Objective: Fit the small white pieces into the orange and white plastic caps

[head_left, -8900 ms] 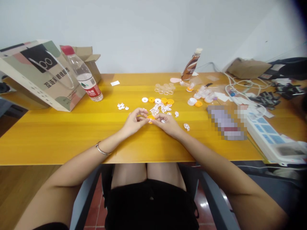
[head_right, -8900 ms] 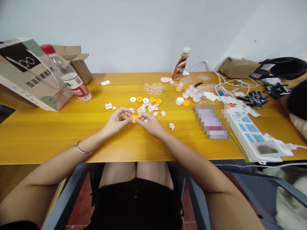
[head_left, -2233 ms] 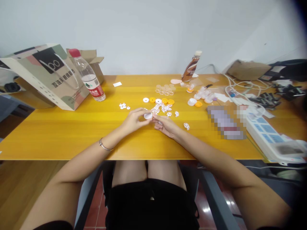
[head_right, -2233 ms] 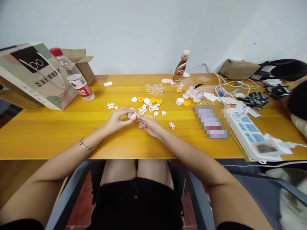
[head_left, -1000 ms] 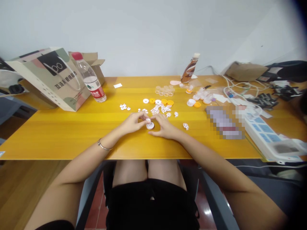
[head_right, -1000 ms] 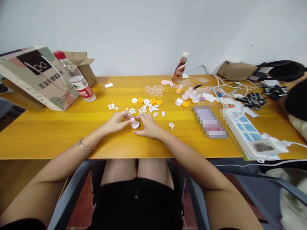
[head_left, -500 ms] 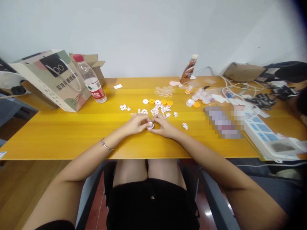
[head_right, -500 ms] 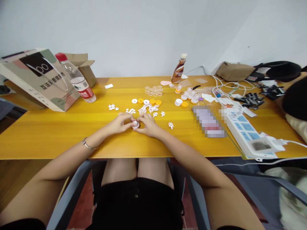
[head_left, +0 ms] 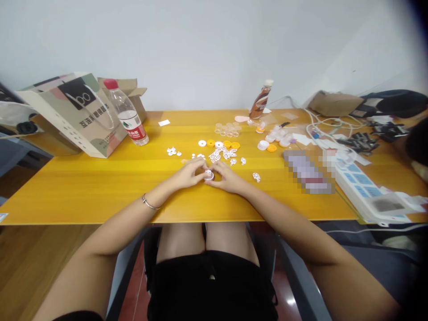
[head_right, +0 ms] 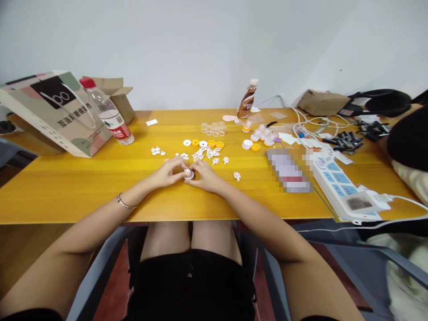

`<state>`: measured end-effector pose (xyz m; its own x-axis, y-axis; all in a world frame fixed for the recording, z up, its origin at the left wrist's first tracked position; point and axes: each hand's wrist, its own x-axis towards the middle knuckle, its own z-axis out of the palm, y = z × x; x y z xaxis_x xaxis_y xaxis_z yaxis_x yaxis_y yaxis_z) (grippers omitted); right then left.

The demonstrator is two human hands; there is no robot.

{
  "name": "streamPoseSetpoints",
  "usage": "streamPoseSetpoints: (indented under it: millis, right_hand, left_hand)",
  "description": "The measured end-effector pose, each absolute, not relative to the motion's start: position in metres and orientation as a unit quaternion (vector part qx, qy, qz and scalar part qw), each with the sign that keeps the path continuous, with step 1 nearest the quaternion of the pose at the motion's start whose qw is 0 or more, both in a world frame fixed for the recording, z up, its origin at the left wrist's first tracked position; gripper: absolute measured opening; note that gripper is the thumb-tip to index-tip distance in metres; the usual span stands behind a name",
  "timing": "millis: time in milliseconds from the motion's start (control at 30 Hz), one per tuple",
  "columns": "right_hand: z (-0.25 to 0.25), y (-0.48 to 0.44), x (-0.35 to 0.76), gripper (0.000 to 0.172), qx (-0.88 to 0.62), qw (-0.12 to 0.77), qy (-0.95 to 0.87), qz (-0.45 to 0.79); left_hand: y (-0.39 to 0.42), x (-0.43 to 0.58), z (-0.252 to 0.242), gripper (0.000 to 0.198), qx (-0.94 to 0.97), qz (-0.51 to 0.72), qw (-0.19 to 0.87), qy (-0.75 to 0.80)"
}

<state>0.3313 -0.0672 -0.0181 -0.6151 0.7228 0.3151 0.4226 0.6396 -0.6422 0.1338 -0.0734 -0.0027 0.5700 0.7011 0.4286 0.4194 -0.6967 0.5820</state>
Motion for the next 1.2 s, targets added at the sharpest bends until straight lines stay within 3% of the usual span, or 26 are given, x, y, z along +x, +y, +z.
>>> streamPoseSetpoints:
  millis: [133,267,400,633,867,1067,1200]
  right_hand:
    - [-0.016,-0.068,0.332,0.019,-0.332,0.308,-0.836,0.310]
    - [-0.015,-0.070,0.331,0.027,-0.345,0.340,-0.742,0.464]
    - [-0.017,-0.069,0.327,0.037,-0.308,0.367,-0.646,0.594]
    - [-0.017,-0.065,0.328,0.041,-0.298,0.357,-0.608,0.643]
    - [-0.017,-0.062,0.327,0.044,-0.308,0.370,-0.580,0.657]
    - [-0.017,-0.060,0.323,0.041,-0.323,0.394,-0.551,0.661]
    - [-0.016,-0.060,0.323,0.036,-0.340,0.394,-0.548,0.655]
  left_hand:
    - [-0.075,0.137,-0.003,0.023,0.847,0.348,0.221,0.335]
    - [-0.050,0.133,-0.003,0.026,0.795,0.408,0.205,0.399]
    - [0.013,0.133,0.003,0.042,0.801,0.348,0.171,0.456]
    - [0.109,0.186,0.007,0.063,0.825,0.265,0.129,0.481]
    - [0.115,0.194,0.002,0.043,0.833,0.221,0.083,0.501]
    - [0.084,0.174,0.006,0.030,0.766,0.383,0.104,0.506]
    - [0.031,0.162,0.017,0.030,0.731,0.460,0.196,0.464]
